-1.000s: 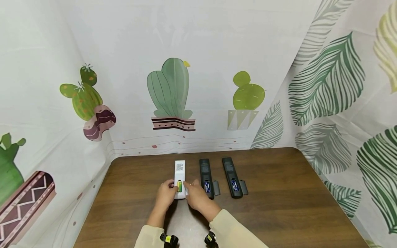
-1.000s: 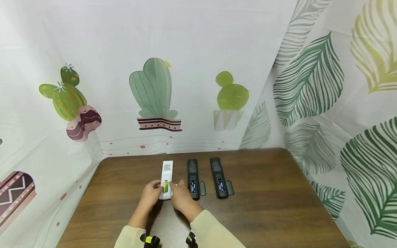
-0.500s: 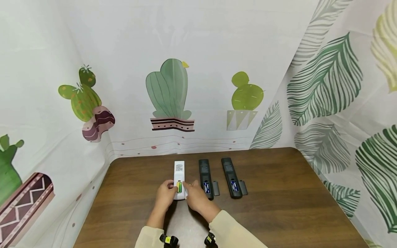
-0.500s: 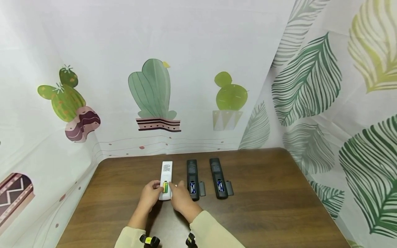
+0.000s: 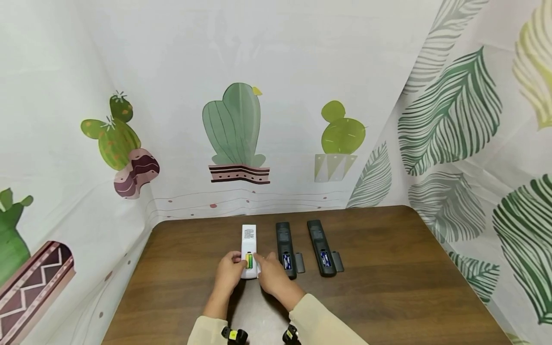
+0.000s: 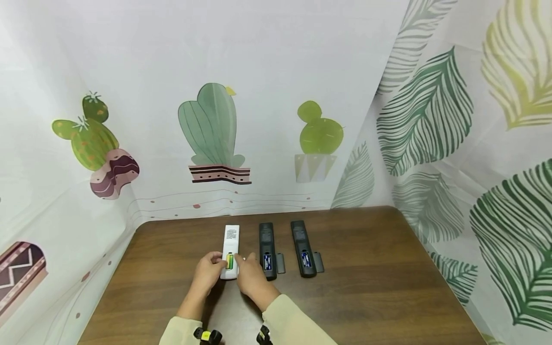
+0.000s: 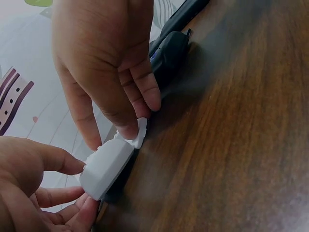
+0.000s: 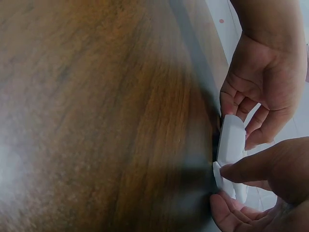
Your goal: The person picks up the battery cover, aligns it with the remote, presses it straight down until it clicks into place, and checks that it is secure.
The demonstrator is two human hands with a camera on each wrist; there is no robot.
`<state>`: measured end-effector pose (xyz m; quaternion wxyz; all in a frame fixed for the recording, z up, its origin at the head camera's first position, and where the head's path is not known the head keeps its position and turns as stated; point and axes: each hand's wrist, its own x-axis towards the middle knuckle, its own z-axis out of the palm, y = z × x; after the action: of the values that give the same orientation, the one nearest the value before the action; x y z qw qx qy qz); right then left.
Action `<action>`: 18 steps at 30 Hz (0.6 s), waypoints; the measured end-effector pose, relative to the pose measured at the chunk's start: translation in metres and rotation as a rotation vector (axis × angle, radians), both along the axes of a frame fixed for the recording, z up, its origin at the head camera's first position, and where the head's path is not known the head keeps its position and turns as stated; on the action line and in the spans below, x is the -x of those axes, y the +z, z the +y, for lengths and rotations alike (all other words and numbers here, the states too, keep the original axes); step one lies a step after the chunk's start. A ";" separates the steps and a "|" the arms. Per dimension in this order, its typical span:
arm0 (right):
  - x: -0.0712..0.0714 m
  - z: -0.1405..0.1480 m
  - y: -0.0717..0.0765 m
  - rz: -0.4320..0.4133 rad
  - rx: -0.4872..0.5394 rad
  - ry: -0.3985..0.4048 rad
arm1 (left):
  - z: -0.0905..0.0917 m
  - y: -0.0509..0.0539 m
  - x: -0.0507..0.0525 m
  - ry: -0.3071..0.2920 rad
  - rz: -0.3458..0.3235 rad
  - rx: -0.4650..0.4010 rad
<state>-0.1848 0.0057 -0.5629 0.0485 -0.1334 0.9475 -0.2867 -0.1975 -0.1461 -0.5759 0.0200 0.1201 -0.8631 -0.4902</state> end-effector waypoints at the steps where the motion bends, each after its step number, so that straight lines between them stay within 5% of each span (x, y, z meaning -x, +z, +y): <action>1: 0.000 0.000 0.000 -0.005 0.007 -0.005 | 0.000 0.000 0.000 -0.001 0.005 0.003; 18: -0.001 0.000 0.006 -0.058 0.063 -0.024 | 0.005 0.001 0.000 0.007 0.031 -0.047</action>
<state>-0.1843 0.0058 -0.5570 0.0684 -0.1151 0.9376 -0.3208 -0.1977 -0.1414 -0.5749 0.0321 0.1161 -0.8504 -0.5121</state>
